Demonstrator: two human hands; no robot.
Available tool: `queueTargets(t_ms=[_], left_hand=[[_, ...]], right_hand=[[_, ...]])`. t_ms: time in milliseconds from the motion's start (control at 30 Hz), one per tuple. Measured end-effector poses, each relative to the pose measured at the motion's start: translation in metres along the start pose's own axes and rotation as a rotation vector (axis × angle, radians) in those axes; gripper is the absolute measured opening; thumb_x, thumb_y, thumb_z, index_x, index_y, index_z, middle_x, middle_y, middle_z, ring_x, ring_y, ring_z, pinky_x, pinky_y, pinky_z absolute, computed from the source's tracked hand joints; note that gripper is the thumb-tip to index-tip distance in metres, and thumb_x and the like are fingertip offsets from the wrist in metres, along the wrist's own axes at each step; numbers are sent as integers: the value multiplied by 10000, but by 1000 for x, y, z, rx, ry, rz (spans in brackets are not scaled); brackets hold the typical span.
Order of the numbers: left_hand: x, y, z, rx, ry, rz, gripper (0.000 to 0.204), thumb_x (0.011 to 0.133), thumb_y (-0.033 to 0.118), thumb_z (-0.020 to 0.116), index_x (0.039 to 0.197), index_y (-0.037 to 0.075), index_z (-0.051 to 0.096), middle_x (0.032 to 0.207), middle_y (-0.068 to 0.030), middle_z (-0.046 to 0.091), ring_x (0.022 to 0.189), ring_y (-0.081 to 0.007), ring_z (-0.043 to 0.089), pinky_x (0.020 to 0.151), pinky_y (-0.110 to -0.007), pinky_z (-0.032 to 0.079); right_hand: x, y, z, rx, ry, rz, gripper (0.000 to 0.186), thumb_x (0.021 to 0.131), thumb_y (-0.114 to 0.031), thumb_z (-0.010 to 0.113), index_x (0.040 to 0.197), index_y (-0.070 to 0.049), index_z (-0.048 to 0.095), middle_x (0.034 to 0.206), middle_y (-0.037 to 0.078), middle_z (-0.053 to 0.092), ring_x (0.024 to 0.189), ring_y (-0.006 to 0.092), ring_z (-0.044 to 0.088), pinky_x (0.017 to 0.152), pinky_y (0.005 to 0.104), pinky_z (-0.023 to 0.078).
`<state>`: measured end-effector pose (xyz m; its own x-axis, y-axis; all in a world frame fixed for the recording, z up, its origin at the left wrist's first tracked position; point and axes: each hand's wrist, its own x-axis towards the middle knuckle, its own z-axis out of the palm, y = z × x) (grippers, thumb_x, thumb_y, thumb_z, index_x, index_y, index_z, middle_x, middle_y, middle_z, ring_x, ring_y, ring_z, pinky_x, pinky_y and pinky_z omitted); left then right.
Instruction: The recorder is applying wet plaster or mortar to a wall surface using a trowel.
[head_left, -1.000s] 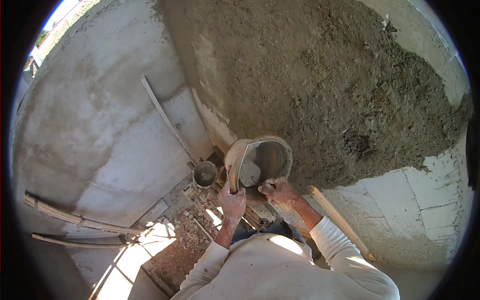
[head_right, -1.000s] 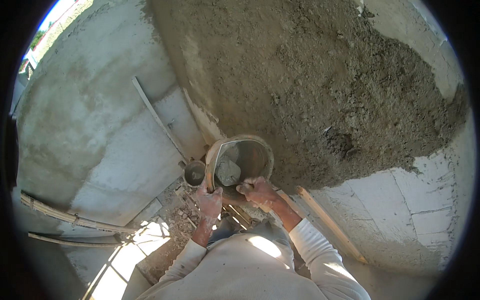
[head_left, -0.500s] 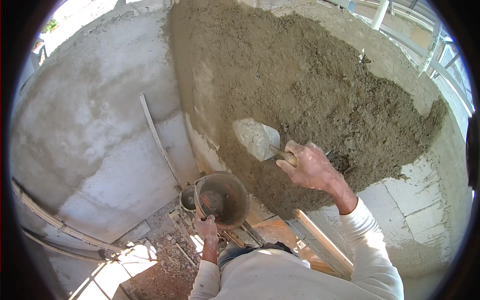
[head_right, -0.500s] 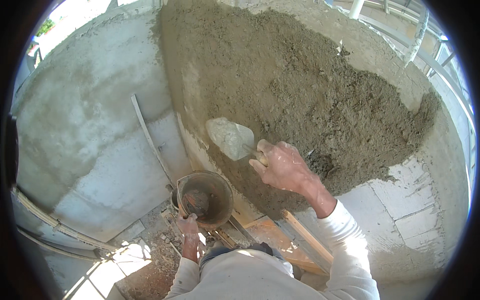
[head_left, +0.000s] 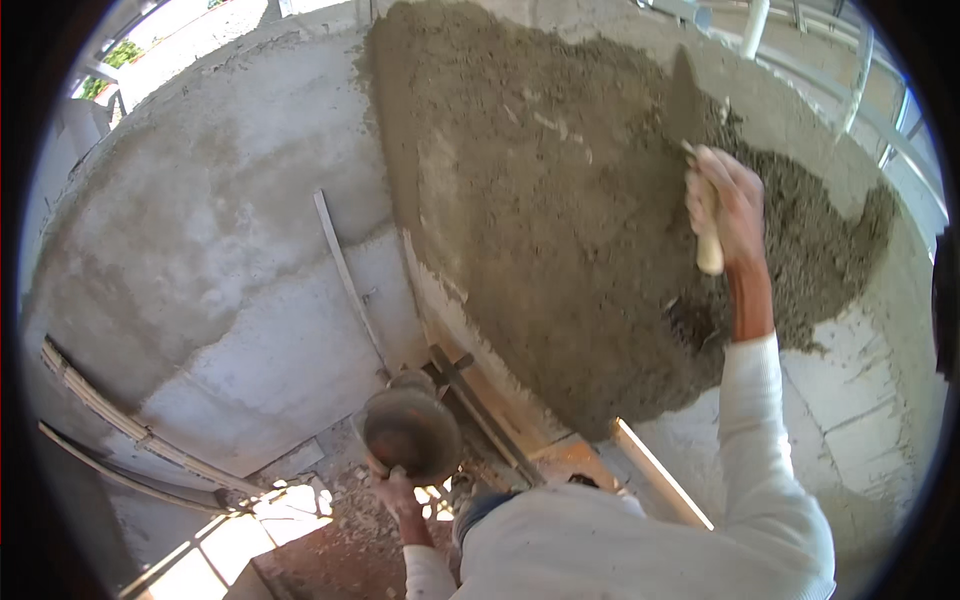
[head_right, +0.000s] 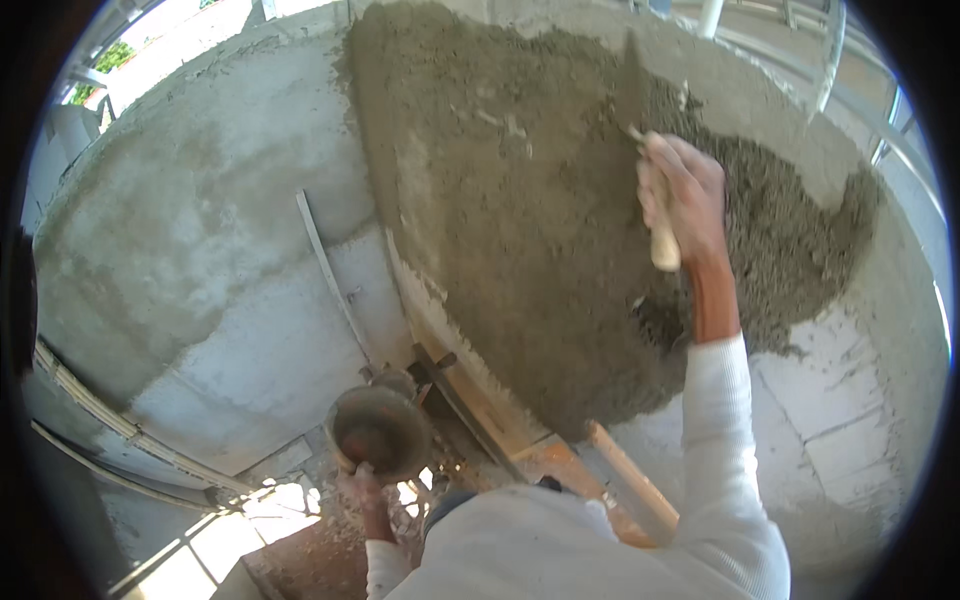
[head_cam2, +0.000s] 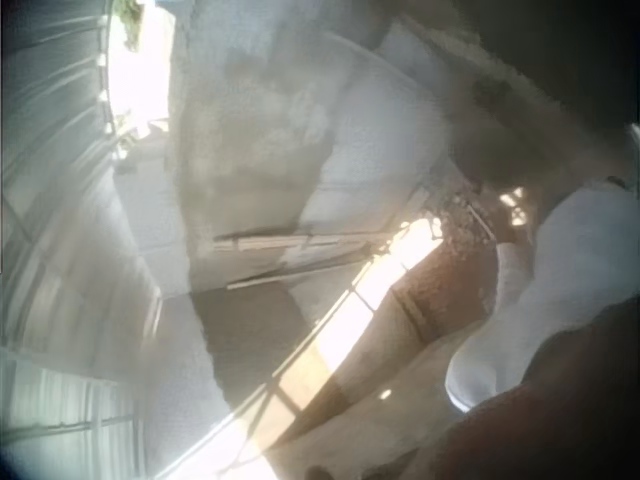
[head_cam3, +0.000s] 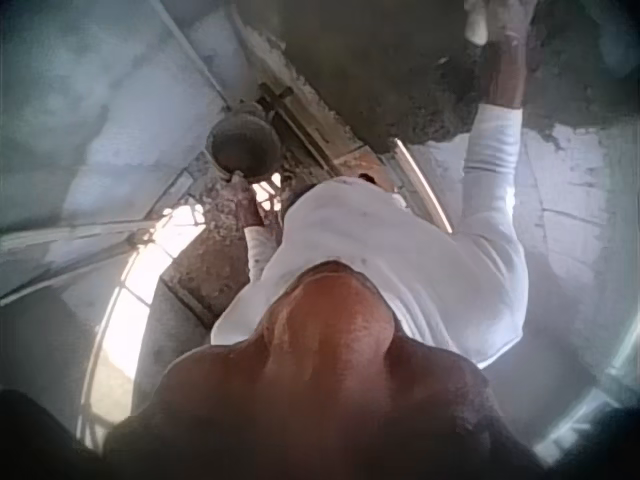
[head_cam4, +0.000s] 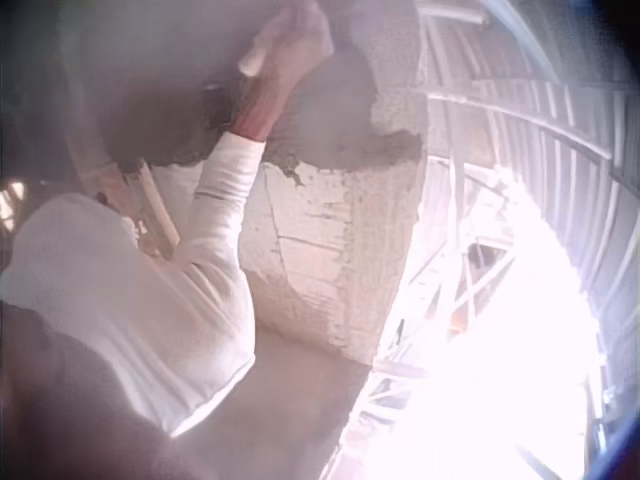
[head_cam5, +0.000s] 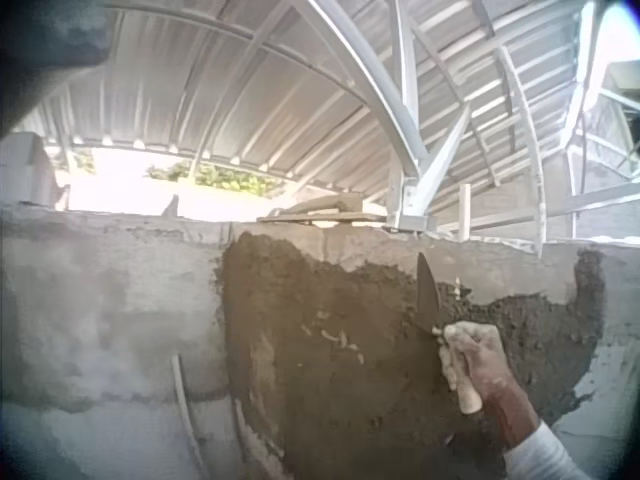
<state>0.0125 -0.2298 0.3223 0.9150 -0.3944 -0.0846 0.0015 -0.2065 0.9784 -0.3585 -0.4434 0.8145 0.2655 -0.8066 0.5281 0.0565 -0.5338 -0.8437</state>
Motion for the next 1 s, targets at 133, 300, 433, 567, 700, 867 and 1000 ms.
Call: queueTargets(t_ms=[133,300,433,567,700,867,1000], left_hand=[[-36,58,-13,-127,-36,-263,462,752,-78,603,1210,-85,658,1048,-135,730,823,-204,681,754,-336,548],[-14,31,34,-19,-227,-89,422,749,-60,634,1165,-40,699,931,-51,735,752,-156,627,690,-311,522],[-17,108,94,52,-525,-83,489,764,-49,650,1248,4,700,903,-54,743,762,-136,662,692,-312,542],[-15,128,136,47,-802,-1,521,807,-117,575,1300,15,674,1067,0,736,899,-78,614,781,-258,507],[-26,172,164,-83,-997,-11,539,811,-138,562,1318,11,669,1117,-4,724,952,-84,618,860,-250,505],[-23,176,169,42,-1086,42,596,818,-100,601,1395,42,634,938,56,674,740,-35,518,653,-214,443],[-24,183,177,15,-1110,134,597,818,-102,602,1395,44,637,928,49,682,725,-38,516,640,-214,445]], right_hand=[[-35,19,-7,-141,174,-87,232,1054,-228,620,993,-20,704,698,56,653,466,98,548,396,239,430],[-139,189,14,-721,-217,828,241,945,-228,644,970,-4,730,725,136,687,702,255,698,676,411,552],[-212,257,27,-640,-594,745,336,905,-294,669,1070,-5,717,992,250,731,1005,443,693,903,484,536],[-165,257,79,-1029,-603,605,204,851,-189,681,988,-41,710,910,198,737,883,393,717,800,498,548],[-186,284,95,-1199,-588,229,166,796,-160,689,922,-58,724,877,189,731,880,356,723,773,504,548],[-173,258,77,-1174,-572,219,82,792,-117,653,800,-85,728,870,147,710,838,317,707,760,465,529],[-219,286,83,-1132,-557,127,114,782,-132,667,826,-53,737,947,193,723,920,350,710,785,493,528]])
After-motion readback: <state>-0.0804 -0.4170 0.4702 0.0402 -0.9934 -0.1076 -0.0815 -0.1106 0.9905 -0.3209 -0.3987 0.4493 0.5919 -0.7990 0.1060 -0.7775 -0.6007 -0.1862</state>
